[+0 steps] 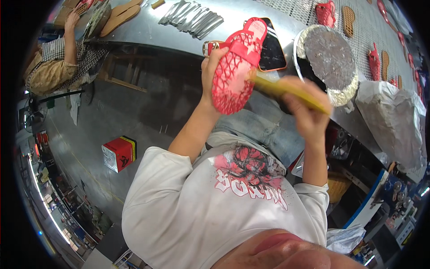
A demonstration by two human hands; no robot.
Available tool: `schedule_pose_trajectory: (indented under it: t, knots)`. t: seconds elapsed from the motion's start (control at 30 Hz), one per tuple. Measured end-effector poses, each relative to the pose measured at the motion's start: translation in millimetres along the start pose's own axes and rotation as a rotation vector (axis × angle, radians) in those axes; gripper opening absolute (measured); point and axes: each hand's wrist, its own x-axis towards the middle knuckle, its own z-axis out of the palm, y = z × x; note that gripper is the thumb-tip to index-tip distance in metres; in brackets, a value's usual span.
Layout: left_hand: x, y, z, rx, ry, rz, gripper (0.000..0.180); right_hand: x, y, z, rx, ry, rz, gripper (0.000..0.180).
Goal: Applying adhesive or finish to the soles and edges of pink sandal-style footwear using a yellow applicator tool.
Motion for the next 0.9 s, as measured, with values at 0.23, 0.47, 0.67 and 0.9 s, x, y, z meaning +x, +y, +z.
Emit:
schedule_pose_trajectory:
  t: [0.23,0.47,0.67,0.9]
  knots:
    - [3.0,17.3,-88.2,-0.392,0.000,-0.449,0.034,84.9,-25.2,-5.1,0.071,0.108,-0.308,0.023]
    - [-23.5,27.3,-120.9,-0.506,0.059,-0.378,0.050,205.5,36.7,72.7,-0.620,-0.471,-0.322,0.032]
    - [-44.7,13.0,-153.4,-0.572,0.063,-0.418,0.055,259.7,109.3,129.4,-0.881,-0.575,-0.548,0.019]
    - [-41.7,18.0,-158.5,-0.546,0.245,-0.457,0.052,279.3,108.6,142.7,-1.122,-0.755,-0.696,0.007]
